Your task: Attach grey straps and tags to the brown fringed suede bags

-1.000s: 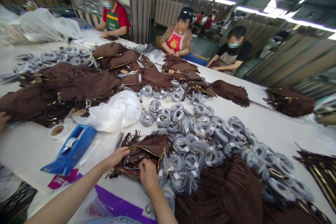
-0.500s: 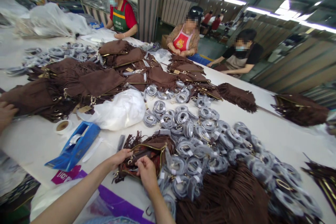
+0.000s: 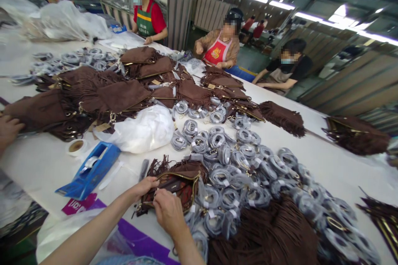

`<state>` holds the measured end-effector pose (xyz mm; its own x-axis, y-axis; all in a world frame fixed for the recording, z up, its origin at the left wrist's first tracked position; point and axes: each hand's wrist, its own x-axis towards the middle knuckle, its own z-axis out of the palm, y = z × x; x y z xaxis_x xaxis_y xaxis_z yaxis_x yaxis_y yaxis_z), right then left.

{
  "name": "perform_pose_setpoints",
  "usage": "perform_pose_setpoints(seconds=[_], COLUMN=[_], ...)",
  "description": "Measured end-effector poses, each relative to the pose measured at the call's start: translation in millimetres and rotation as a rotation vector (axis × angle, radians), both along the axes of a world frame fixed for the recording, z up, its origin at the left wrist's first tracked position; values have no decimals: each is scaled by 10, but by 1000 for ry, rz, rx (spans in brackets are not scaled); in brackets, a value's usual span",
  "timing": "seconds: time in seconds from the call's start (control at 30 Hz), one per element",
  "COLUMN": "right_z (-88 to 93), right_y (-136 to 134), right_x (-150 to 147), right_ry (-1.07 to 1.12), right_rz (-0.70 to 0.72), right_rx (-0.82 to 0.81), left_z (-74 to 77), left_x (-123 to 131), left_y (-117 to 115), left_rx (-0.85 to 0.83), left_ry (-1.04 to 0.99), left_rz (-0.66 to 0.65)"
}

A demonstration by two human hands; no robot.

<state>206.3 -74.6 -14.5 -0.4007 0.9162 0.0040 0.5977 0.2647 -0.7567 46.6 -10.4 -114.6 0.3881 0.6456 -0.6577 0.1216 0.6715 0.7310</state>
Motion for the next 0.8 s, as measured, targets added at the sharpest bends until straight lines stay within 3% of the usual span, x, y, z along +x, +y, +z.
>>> perform_pose_setpoints(seconds=[0.13, 0.4, 0.63, 0.8], right_z=[-44, -86, -185, -224], right_y=[-78, -39, -84, -257], right_x=[66, -53, 116, 215], right_ry=[108, 53, 62, -59], right_rz=[-144, -55, -329, -329], right_rx=[-45, -20, -9, -11], left_z=[-43, -131, -170, -156], left_x=[-6, 0, 17, 27], left_y=[-13, -21, -30, -25], left_rx=[5, 22, 4, -11], left_ry=[-1, 24, 2, -12], left_rz=[-12, -40, -37, -38])
